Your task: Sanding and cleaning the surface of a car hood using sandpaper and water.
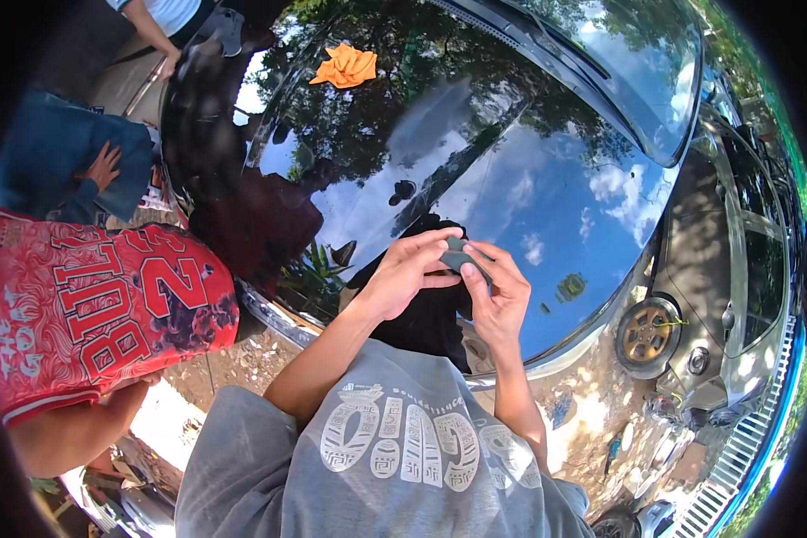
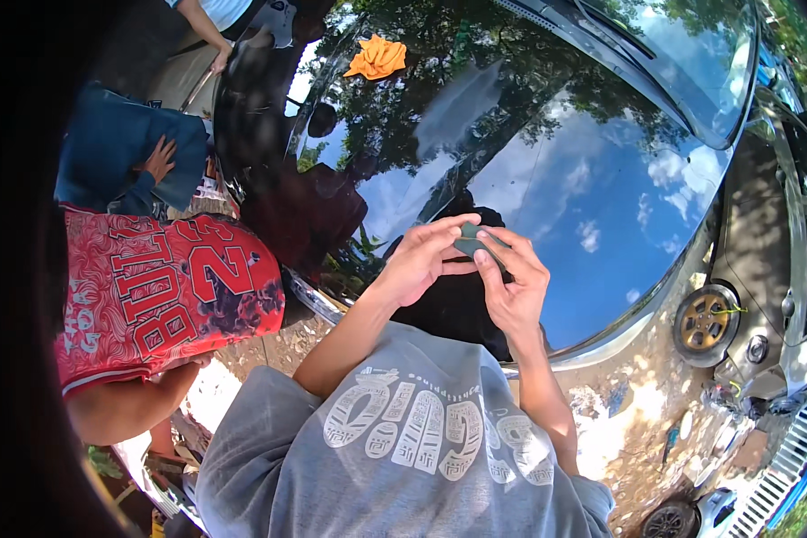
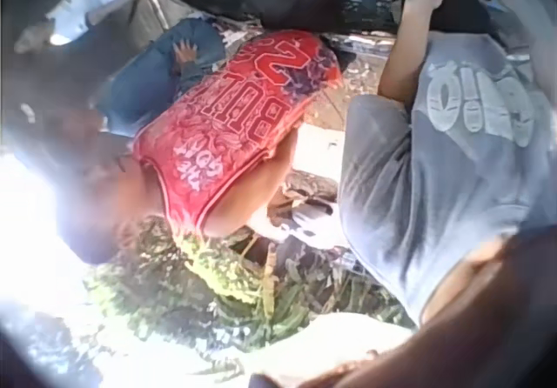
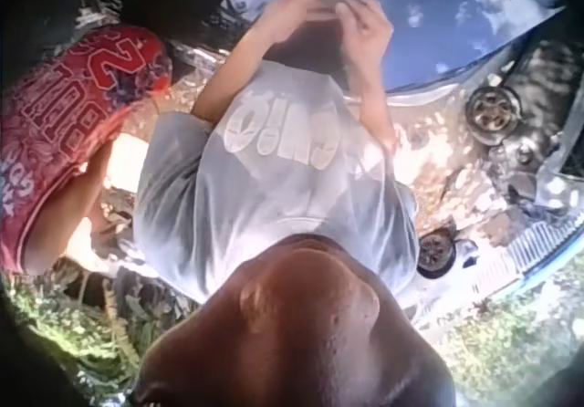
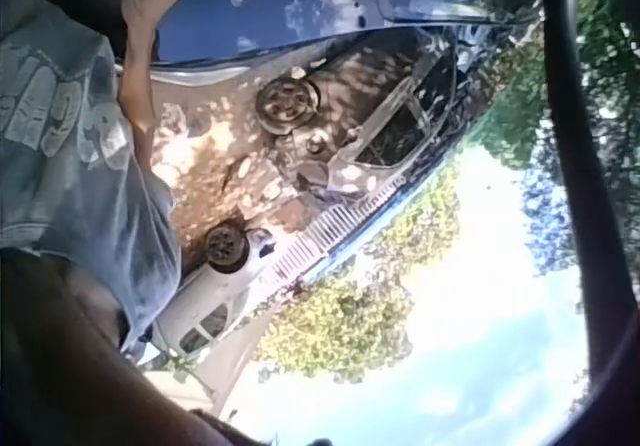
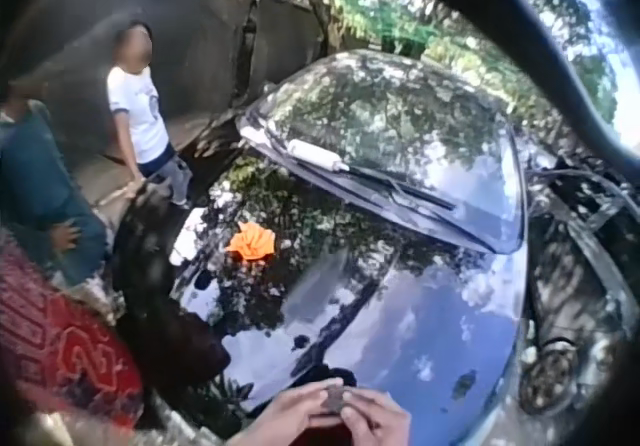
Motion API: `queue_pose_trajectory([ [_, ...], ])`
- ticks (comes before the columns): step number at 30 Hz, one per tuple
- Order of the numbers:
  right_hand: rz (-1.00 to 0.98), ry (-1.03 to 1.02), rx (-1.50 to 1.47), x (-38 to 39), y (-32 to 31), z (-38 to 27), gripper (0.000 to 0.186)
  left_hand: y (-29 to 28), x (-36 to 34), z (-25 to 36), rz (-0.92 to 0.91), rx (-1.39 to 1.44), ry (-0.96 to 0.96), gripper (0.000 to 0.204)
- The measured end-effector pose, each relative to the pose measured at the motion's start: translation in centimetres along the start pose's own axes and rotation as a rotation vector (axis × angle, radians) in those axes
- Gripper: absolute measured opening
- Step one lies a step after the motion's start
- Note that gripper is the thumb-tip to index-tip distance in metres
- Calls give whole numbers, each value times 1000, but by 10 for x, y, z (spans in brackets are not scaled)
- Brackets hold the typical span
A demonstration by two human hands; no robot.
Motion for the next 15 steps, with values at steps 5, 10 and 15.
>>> queue_pose_trajectory([
  [5, 65, 105, -280, 23, -6, 7, 20, 19, 18, 27, -171, -394, 363, 45],
  [10, 83, 86, -348, 45, -6, 4, 21, 19, 29, 30, -152, -464, 421, 27],
  [15, 99, 15, -431, 59, -3, 8, 23, 24, 46, 30, -54, -587, 488, 27],
])
Point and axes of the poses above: each hand's wrist, its own x-axis away from the middle knuckle, its own y-axis out of the palm, z = x × y, the point moved 8 cm from there along -x, towards the middle knuckle, and after that the axes turned 15 degrees about y, right-handed, at the moved point
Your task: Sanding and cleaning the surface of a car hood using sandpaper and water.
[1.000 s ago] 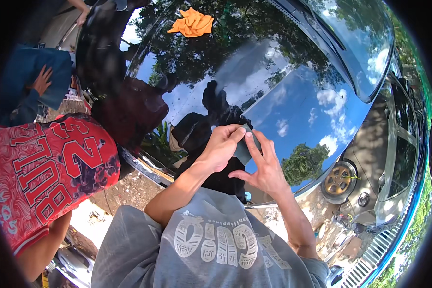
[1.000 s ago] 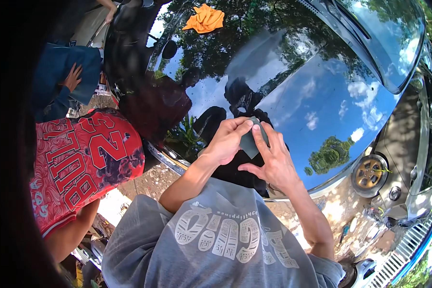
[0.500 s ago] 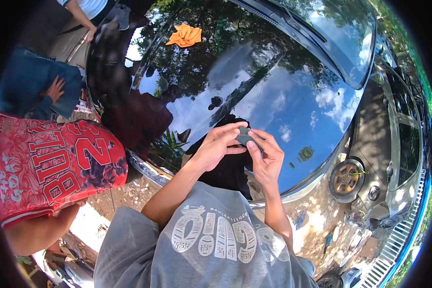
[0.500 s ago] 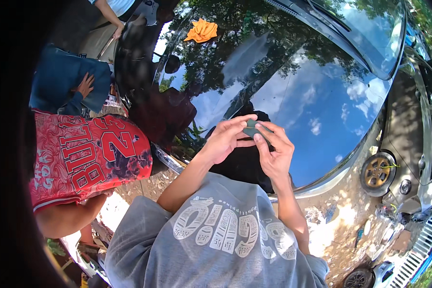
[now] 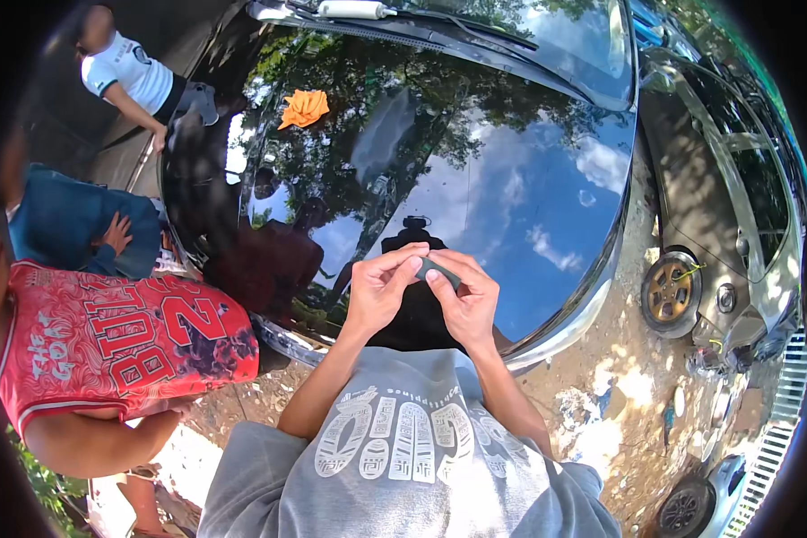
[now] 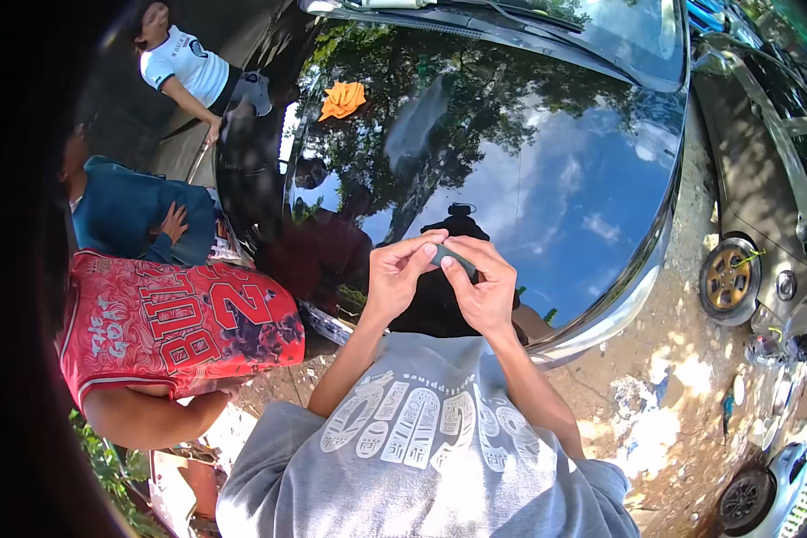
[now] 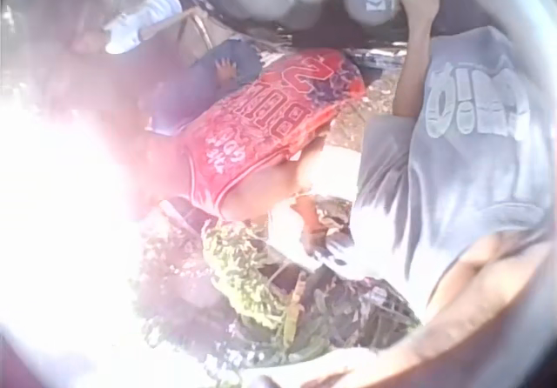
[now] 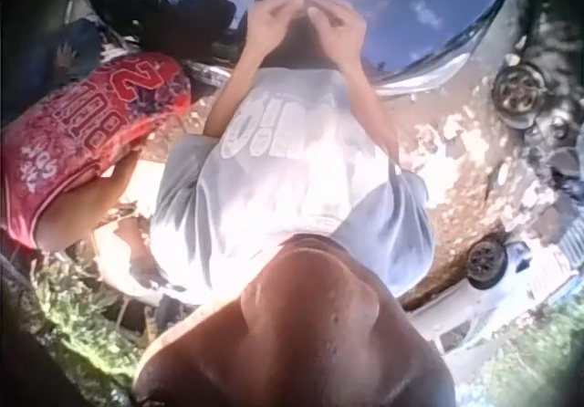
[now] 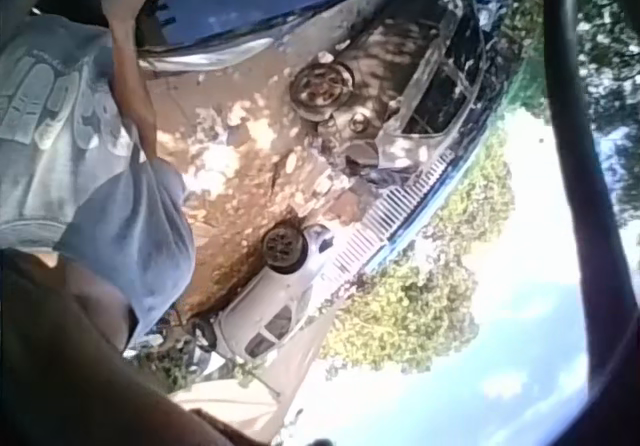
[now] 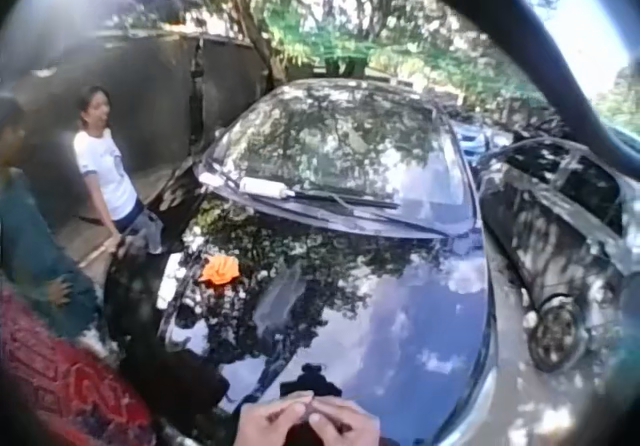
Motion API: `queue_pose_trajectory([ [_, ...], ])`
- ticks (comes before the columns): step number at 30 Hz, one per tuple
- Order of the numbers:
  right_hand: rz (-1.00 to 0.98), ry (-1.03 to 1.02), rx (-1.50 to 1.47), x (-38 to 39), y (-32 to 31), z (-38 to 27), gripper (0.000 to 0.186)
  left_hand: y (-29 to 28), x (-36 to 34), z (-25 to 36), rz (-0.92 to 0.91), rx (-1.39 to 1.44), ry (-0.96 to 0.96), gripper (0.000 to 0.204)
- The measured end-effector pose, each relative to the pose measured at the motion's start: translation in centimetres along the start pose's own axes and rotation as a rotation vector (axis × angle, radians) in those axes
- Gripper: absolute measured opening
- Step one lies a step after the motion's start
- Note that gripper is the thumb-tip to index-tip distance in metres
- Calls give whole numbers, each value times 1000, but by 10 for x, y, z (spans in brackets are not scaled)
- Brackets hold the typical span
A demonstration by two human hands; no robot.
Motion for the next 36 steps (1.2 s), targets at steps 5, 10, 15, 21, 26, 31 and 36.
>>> queue_pose_trajectory([
  [5, -74, 210, -195, 5, -1, 35, 27, -1, 13, 1, 67, 74, -27, 33],
  [10, -162, 231, -245, 9, 5, 48, 27, -13, 17, -7, -86, -134, -103, 28],
  [15, -229, 305, -168, 4, 13, 52, 24, -29, 18, -21, -43, 12, -284, 24],
  [21, -229, -185, 566, -10, 34, 11, 18, -44, 4, -40, -5, -133, -409, 18],
  [26, -380, -204, 732, -36, 57, 14, 22, -55, -16, -52, -21, -216, -462, 16],
  [31, -281, 30, 464, -79, 42, 28, 18, -73, -69, -45, -69, -187, -373, 29],
  [36, -99, 335, 220, -91, 5, 48, 13, -190, -195, 2, 398, -600, 192, 40],
])
Point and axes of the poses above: each hand's wrist, its own x-axis away from the middle knuckle, its own y-axis out of the palm, z = x × y, the point moved 8 cm from there along -x, towards the middle knuckle, and after that the axes turned 15 degrees about y, right-handed, at the moved point
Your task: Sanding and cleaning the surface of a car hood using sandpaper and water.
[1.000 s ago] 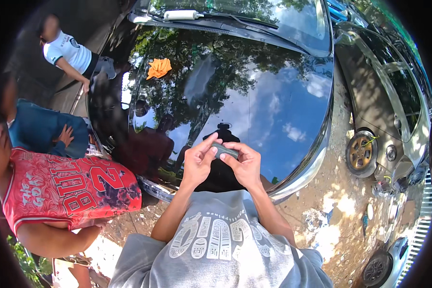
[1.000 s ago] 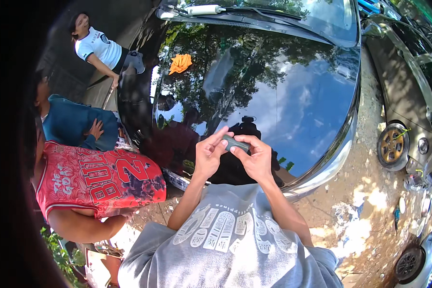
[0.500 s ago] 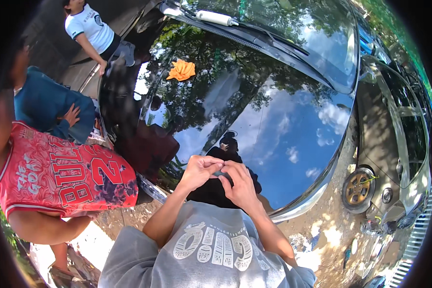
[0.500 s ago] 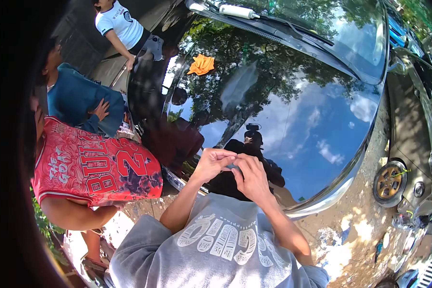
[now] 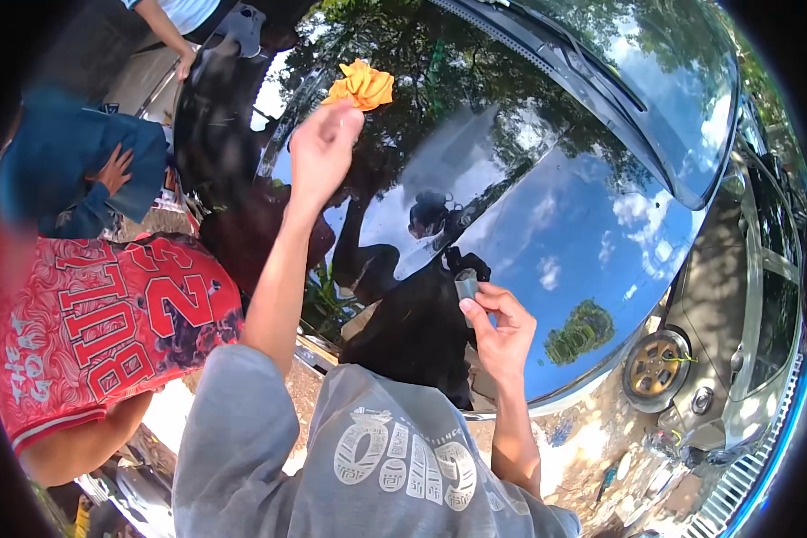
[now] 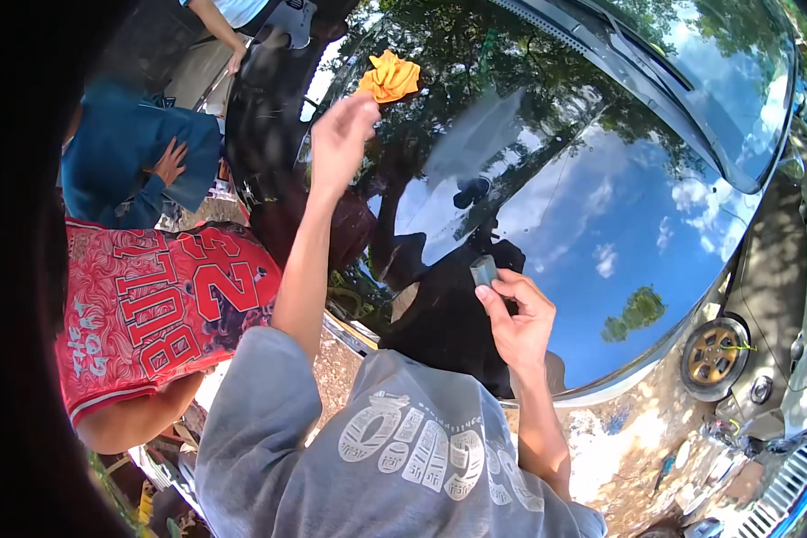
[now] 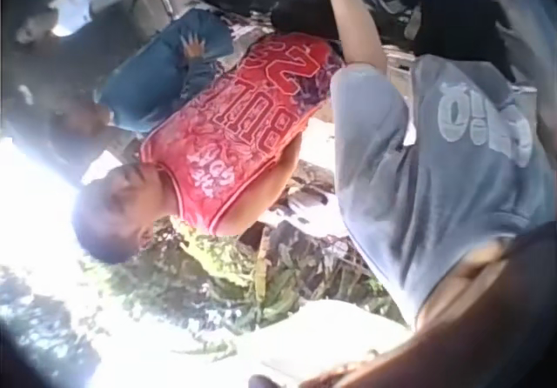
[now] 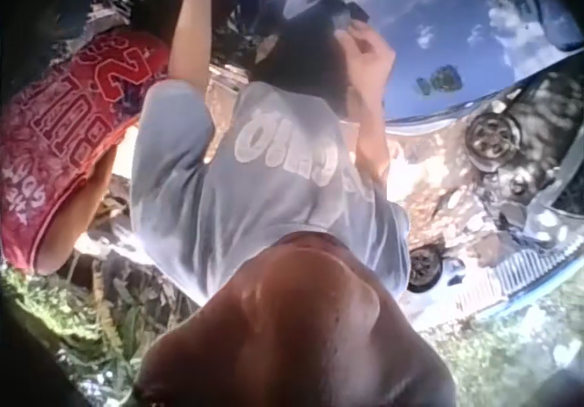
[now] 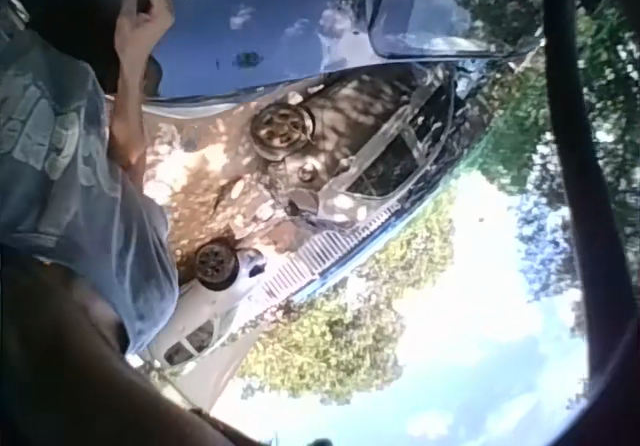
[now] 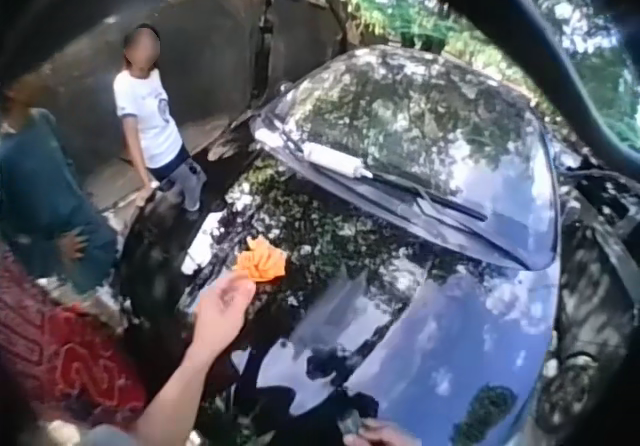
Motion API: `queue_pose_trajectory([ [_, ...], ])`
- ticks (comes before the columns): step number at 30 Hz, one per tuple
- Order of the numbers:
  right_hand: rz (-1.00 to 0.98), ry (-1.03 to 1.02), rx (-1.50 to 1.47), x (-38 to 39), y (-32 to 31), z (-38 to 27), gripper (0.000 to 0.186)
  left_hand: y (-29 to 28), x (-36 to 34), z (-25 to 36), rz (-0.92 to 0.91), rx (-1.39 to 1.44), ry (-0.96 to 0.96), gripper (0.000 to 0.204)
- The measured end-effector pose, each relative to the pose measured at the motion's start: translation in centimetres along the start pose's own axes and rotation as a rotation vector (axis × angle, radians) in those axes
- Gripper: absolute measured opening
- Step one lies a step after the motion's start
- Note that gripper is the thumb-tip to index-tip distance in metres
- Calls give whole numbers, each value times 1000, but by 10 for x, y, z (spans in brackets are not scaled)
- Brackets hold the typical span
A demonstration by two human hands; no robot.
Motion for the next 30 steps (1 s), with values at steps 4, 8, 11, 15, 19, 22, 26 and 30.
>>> queue_pose_trajectory([
  [4, 71, 2, 19, 0, -20, 0, 14, 13, -62, -33, 29, -555, 309, 99],
  [8, 126, -87, 253, -14, -24, -14, 16, 53, -69, -63, -17, -815, 474, 89],
  [11, 135, -79, 275, -29, -19, -18, 18, 57, -72, -77, 37, -695, 489, 60],
  [15, 114, -80, 251, -44, -4, -25, 20, 58, -78, -68, 13, -602, 511, 35],
  [19, 167, -205, 382, -59, 8, -47, 25, 87, -67, -21, -126, -407, 669, 31],
  [22, 225, -201, 392, -65, -2, -55, 39, 127, -46, 6, -448, -299, 691, 27],
  [26, 230, -150, 455, -65, -8, -55, 35, 168, -11, 22, -862, -294, 764, 30],
  [30, 267, -315, 580, -66, 3, -58, 30, 171, -11, 25, -936, -228, 896, 27],
])
Point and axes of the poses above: each hand's wrist, its own x-axis away from the middle knuckle, its own y-axis out of the palm, z = x × y, the point moved 8 cm from there along -x, towards the middle knuckle, and after that the axes turned 15 degrees about y, right-handed, at the moved point
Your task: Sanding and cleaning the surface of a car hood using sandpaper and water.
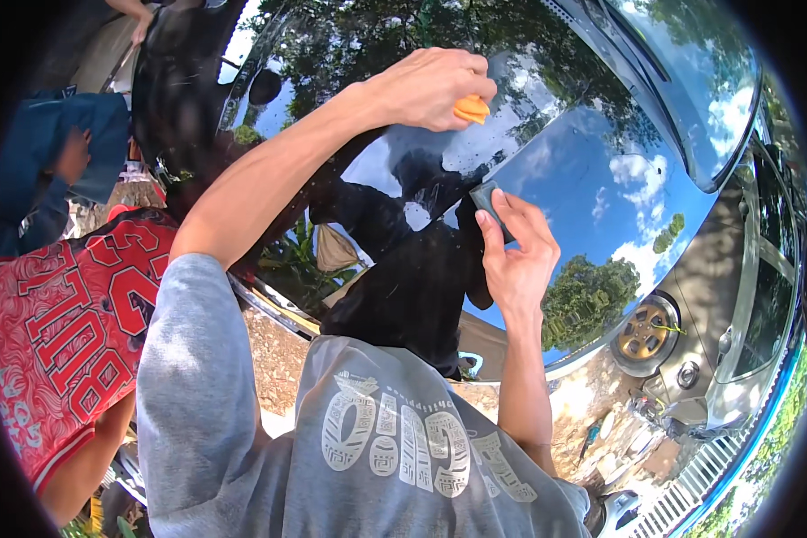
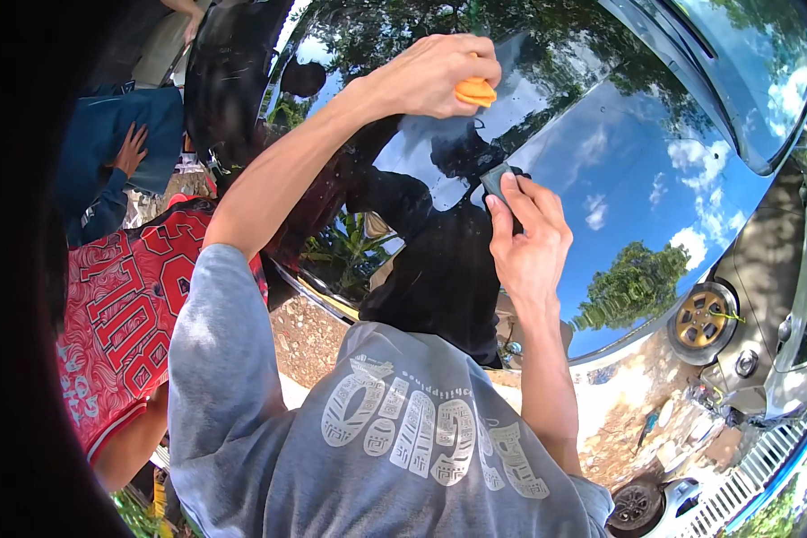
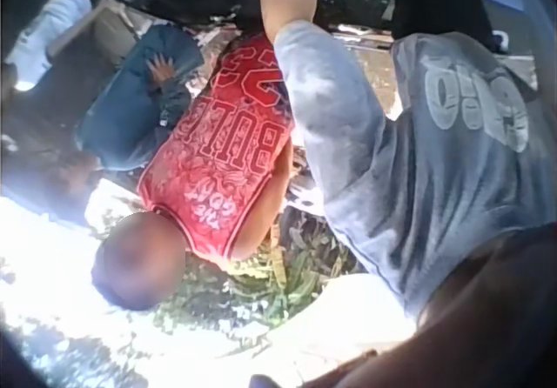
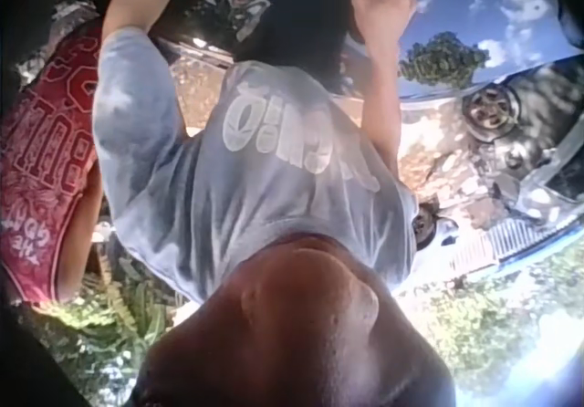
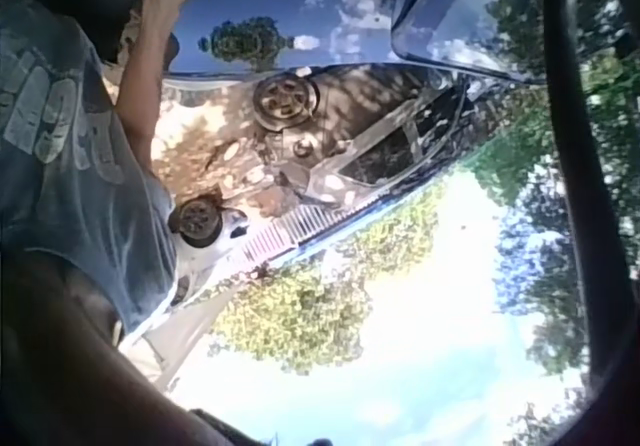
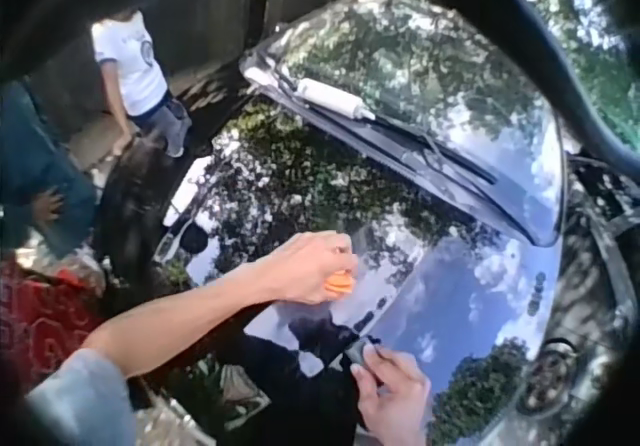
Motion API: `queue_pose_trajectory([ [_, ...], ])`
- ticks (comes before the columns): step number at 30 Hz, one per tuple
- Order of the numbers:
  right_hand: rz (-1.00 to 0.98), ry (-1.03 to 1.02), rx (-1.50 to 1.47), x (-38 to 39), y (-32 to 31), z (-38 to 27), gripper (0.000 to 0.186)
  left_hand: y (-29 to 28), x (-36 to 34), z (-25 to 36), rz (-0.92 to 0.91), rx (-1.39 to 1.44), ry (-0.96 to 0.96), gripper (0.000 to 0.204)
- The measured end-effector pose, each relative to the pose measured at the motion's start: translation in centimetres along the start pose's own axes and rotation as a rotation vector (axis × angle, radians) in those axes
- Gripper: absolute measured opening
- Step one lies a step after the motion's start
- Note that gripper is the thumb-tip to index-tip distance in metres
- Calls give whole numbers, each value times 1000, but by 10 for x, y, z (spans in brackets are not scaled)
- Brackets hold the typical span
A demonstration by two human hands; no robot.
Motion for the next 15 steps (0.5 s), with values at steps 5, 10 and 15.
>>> queue_pose_trajectory([
  [5, 62, -144, 136, -25, 32, -14, 27, -34, 28, -14, 217, -139, -47, 25],
  [10, 56, -164, 172, -34, 45, -27, 25, -11, 27, 5, 86, 22, -48, 32],
  [15, 56, -166, 235, -34, 43, -28, 26, 0, -14, 7, -45, 57, -18, 26],
])
Point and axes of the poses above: each hand's wrist, its own x-axis away from the middle knuckle, its own y-axis out of the palm, z = x × y, the point moved 8 cm from there along -x, towards the middle knuckle, and after that the axes turned 15 degrees about y, right-handed, at the moved point
